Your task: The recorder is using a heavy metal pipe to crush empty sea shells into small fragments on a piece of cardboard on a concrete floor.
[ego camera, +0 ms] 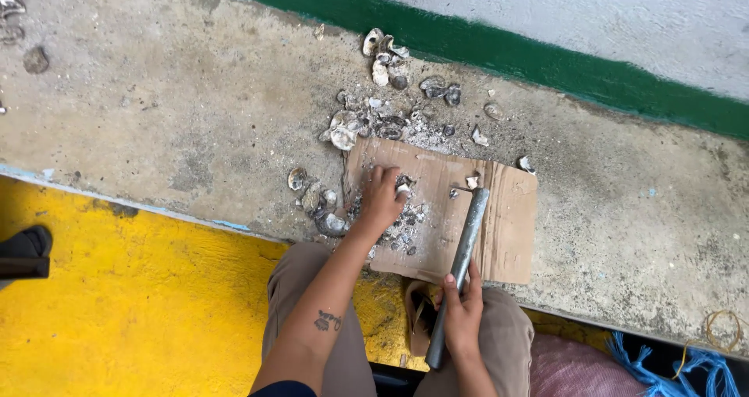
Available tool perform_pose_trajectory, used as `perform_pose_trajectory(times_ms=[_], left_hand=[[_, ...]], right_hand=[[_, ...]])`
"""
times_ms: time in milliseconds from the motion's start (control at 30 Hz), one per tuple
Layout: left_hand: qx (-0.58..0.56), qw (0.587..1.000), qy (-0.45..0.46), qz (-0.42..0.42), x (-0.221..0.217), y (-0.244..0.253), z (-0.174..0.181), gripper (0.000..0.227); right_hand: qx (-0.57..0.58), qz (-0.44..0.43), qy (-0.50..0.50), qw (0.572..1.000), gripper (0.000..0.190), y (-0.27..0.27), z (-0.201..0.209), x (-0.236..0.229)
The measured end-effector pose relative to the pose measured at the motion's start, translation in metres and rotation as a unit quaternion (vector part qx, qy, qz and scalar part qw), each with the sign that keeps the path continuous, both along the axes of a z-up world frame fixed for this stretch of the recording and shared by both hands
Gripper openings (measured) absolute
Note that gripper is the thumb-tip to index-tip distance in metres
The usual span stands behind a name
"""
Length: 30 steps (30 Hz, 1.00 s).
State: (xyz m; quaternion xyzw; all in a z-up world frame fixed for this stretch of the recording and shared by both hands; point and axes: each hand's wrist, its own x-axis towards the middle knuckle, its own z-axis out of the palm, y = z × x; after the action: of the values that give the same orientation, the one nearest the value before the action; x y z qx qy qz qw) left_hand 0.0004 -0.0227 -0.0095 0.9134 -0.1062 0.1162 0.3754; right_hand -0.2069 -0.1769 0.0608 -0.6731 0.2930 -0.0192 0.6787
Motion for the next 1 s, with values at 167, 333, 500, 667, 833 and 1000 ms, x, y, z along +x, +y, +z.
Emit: perform_pose_trajectory(times_ms=[167, 333, 500, 667, 833, 1000], left_hand=[[0.061, 0.997, 0.054, 0.012, -0.001, -0.017, 0.02, 0.044], [-0.04, 0.997, 0.061, -0.02, -0.029, -0.032, -0.014, 0.028], [-0.64, 0.644, 0.412, 0.07, -0.102, -0.031, 0.002, 0.022], [-0.67, 0.554, 0.493, 0.02, -0.088, 0.089, -0.009, 0.024], [-0.482, 0.8, 0.312, 0.174, -0.035, 0.269, 0.201, 0.05], [-0.513, 0.78, -0.174, 0.314, 0.016, 0.436, 0.263, 0.058]], right_hand=[[0.064, -0.014, -0.004, 0.998, 0.071, -0.015, 0.009, -0.02], [0.119, -0.027, 0.029, 0.992, 0.068, -0.022, 0.001, -0.064], [0.097, 0.032, -0.004, 0.995, 0.068, -0.022, -0.018, -0.074], [0.045, 0.059, 0.02, 0.997, 0.071, -0.015, -0.016, -0.07], [0.008, 0.074, 0.022, 0.997, 0.072, -0.01, -0.004, -0.08], [-0.008, 0.094, 0.008, 0.996, 0.071, -0.012, 0.006, -0.087]])
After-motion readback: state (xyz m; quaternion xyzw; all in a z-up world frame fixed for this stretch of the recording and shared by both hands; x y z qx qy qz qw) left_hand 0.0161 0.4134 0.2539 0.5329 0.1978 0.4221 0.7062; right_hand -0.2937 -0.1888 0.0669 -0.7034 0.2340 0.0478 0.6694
